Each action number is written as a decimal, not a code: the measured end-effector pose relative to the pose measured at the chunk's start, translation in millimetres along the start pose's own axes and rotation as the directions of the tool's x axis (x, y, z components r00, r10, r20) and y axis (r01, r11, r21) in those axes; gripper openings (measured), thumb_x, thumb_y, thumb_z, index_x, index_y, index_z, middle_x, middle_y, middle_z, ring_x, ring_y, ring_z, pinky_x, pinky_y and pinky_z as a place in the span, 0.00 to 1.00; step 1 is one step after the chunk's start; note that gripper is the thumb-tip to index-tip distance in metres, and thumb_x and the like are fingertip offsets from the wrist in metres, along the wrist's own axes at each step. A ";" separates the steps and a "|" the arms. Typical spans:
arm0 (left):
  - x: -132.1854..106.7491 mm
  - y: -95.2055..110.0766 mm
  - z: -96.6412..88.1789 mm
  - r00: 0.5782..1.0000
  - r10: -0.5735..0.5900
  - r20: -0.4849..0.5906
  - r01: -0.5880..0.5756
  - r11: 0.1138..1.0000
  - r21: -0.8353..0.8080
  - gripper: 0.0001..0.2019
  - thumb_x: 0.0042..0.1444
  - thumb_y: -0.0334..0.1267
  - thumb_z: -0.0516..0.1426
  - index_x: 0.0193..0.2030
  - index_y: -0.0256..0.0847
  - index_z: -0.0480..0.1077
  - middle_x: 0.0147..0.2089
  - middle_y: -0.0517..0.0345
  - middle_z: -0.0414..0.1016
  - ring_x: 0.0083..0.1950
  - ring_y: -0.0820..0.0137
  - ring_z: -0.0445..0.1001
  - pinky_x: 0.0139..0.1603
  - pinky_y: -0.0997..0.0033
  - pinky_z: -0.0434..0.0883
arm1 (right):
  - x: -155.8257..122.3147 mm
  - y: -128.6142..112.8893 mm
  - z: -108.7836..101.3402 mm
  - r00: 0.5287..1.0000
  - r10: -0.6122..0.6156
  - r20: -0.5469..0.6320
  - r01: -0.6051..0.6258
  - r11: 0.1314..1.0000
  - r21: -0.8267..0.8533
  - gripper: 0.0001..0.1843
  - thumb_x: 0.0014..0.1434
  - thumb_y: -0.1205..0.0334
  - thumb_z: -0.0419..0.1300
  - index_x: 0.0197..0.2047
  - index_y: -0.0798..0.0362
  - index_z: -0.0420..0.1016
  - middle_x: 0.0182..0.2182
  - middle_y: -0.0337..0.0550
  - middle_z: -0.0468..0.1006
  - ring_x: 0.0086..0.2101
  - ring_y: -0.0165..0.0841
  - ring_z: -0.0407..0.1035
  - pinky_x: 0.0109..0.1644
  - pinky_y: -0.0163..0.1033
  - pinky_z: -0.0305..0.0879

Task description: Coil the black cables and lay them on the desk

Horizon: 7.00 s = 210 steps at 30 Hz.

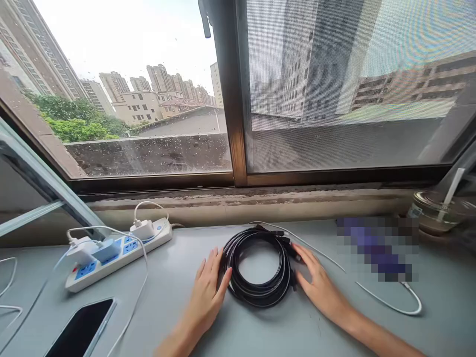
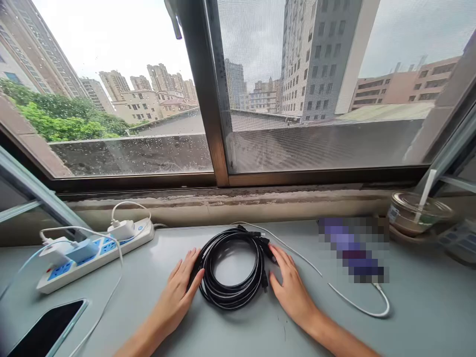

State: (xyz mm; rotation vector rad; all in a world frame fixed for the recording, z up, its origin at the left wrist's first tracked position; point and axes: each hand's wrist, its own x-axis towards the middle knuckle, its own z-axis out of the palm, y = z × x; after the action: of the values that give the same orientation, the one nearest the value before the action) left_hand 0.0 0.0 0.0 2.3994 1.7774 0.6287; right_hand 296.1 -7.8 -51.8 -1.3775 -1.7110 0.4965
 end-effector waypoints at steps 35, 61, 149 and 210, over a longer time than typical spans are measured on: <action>-5.0 18.7 -48.4 0.939 0.008 0.344 0.003 1.000 -0.030 0.47 0.52 0.42 0.57 0.70 0.31 0.33 0.68 0.40 0.52 0.67 0.59 0.55 0.63 0.60 0.59 | 54.3 -77.7 66.6 0.805 -0.228 0.547 0.198 0.974 0.115 0.34 0.54 0.71 0.47 0.65 0.52 0.60 0.55 0.45 0.71 0.48 0.39 0.66 0.56 0.51 0.56; -0.3 21.1 -109.4 0.893 -0.399 0.208 0.306 0.877 0.370 0.11 0.59 0.43 0.52 0.39 0.49 0.76 0.46 0.64 0.74 0.44 0.66 0.73 0.35 0.68 0.61 | 60.9 -101.7 89.2 0.762 -0.333 0.555 0.468 0.876 -0.117 0.32 0.59 0.69 0.43 0.68 0.58 0.52 0.64 0.42 0.57 0.55 0.39 0.58 0.60 0.46 0.52; 50.3 129.2 -197.0 0.647 -0.085 -0.758 -0.691 0.356 -0.630 0.22 0.54 0.44 0.51 0.12 0.37 0.56 0.10 0.63 0.45 0.11 0.79 0.47 0.11 0.75 0.45 | 74.2 -219.1 -142.2 0.863 0.087 -0.498 0.363 0.579 0.730 0.13 0.62 0.51 0.55 0.32 0.51 0.69 0.32 0.40 0.79 0.11 0.19 0.51 0.11 0.31 0.35; 61.0 149.6 -160.2 0.913 -0.311 -0.265 -0.234 0.131 -0.963 0.30 0.49 0.43 0.61 0.10 0.38 0.45 0.08 0.67 0.42 0.09 0.83 0.42 0.12 0.76 0.44 | 73.6 -235.1 -109.6 0.964 -0.163 -0.209 0.256 0.783 0.567 0.28 0.52 0.59 0.64 0.57 0.48 0.68 0.23 0.32 0.70 0.19 0.22 0.61 0.21 0.27 0.62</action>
State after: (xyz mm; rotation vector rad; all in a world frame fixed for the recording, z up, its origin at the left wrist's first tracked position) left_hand 88.3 -17.9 208.9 1.1955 0.7849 1.7265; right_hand 245.6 -34.7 211.7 -0.7381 -1.3935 0.7065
